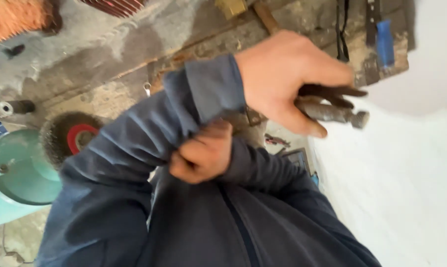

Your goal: The person works at a wooden workbench, first operating a metal hand tool against the bench, then repairing a rusty cast-iron pump housing. They use a hammer to tap the housing, a wrench to loosen fittings, and a screwdriver and pliers to work on bolts and parts of the pump body.

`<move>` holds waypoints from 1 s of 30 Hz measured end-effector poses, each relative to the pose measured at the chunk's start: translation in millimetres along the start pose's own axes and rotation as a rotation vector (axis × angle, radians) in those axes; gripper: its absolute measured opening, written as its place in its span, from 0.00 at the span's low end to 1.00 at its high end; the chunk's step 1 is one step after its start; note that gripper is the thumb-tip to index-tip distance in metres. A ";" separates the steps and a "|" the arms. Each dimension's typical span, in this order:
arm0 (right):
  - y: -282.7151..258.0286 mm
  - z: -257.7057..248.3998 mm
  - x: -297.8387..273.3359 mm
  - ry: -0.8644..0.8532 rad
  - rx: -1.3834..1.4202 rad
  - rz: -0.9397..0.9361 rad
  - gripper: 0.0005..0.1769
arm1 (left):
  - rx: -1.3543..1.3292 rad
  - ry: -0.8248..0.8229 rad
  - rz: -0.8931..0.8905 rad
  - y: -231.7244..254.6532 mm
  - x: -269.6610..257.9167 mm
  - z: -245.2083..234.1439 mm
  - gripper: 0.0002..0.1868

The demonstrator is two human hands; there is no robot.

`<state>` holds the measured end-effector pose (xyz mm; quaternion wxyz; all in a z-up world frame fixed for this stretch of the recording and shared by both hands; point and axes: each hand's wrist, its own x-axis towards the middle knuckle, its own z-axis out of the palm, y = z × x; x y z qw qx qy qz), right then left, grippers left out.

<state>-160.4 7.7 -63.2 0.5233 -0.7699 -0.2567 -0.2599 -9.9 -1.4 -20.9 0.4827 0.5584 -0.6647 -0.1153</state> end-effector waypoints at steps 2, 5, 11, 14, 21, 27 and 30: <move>-0.9 -0.8 -2.1 0.009 0.022 0.000 0.19 | 0.010 -0.010 -0.022 3.6 -0.3 5.4 0.26; 1.5 -8.1 -3.6 -0.012 0.078 -0.013 0.19 | 0.025 -0.028 -0.059 6.5 1.1 3.8 0.27; 1.1 -20.8 -8.3 -0.050 0.084 -0.028 0.21 | 0.108 -0.013 -0.114 -0.4 3.8 11.9 0.28; 18.9 -24.1 -13.8 -0.082 0.156 -0.097 0.13 | 0.025 -0.059 -0.132 -1.3 0.7 8.6 0.29; 29.6 -12.1 -43.5 -0.041 0.187 0.066 0.13 | -0.044 -0.101 -0.124 -3.9 -7.7 6.0 0.28; 31.9 -15.9 -44.0 -0.006 0.161 -0.148 0.08 | -0.053 -0.011 0.048 -9.7 -5.4 5.9 0.32; 44.2 -0.5 -80.1 0.063 0.208 -0.438 0.12 | -0.041 -0.111 -0.148 5.9 2.0 -2.9 0.28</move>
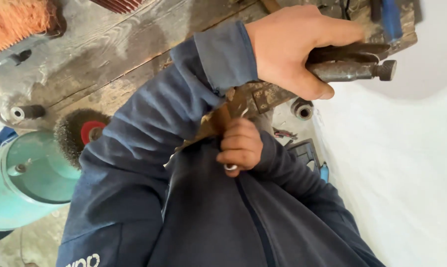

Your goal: The person works at a wooden workbench, first operating a metal hand tool against the bench, then repairing a rusty cast-iron pump housing. They use a hammer to tap the housing, a wrench to loosen fittings, and a screwdriver and pliers to work on bolts and parts of the pump body.

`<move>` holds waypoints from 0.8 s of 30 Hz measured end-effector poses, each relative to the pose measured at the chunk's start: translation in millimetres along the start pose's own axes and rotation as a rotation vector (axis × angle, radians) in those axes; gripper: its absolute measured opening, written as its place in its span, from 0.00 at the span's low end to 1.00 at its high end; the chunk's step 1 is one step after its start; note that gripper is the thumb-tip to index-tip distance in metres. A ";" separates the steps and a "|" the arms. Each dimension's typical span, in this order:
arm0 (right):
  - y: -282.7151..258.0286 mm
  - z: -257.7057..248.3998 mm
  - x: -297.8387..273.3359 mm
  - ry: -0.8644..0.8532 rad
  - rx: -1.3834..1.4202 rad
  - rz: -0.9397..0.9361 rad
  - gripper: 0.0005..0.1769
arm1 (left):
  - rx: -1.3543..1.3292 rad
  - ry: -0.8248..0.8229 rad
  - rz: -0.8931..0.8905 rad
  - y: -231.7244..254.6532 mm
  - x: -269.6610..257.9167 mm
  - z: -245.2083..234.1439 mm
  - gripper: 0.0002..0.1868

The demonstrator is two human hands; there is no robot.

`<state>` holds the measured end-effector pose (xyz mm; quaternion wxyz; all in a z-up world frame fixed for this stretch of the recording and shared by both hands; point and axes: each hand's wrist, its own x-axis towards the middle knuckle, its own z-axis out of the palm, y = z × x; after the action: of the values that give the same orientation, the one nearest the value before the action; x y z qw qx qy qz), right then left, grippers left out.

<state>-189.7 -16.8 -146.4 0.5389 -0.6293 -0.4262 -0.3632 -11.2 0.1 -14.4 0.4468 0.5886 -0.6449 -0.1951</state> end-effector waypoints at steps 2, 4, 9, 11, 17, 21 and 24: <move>-13.7 -6.4 3.0 -0.016 0.058 0.315 0.15 | -0.041 0.009 0.078 -17.0 -4.7 8.8 0.28; -18.7 -2.4 9.8 -0.031 0.117 0.626 0.19 | -0.081 0.021 0.160 -21.2 -7.4 15.4 0.28; 27.3 -12.7 -15.4 0.539 0.303 1.237 0.13 | -0.012 -0.007 0.046 -7.4 -5.3 8.1 0.24; 24.4 -13.2 -8.5 0.405 0.042 1.149 0.13 | -0.006 -0.019 0.032 -2.3 -0.6 2.7 0.23; 14.7 -10.4 -7.8 0.220 -0.304 1.086 0.04 | 0.034 0.117 0.087 -17.0 -19.6 -4.5 0.24; 22.1 -25.0 -8.7 0.119 -0.229 1.078 0.05 | 0.016 0.229 -0.062 -18.5 -21.7 -17.7 0.27; 24.1 -26.7 -8.8 0.117 -0.187 1.063 0.04 | 0.012 0.156 -0.200 0.0 -11.2 -33.3 0.22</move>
<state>-170.5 -45.8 -159.2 0.6130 -0.7820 0.0159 -0.1113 14.6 19.7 -0.8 0.4703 0.6659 -0.5476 -0.1885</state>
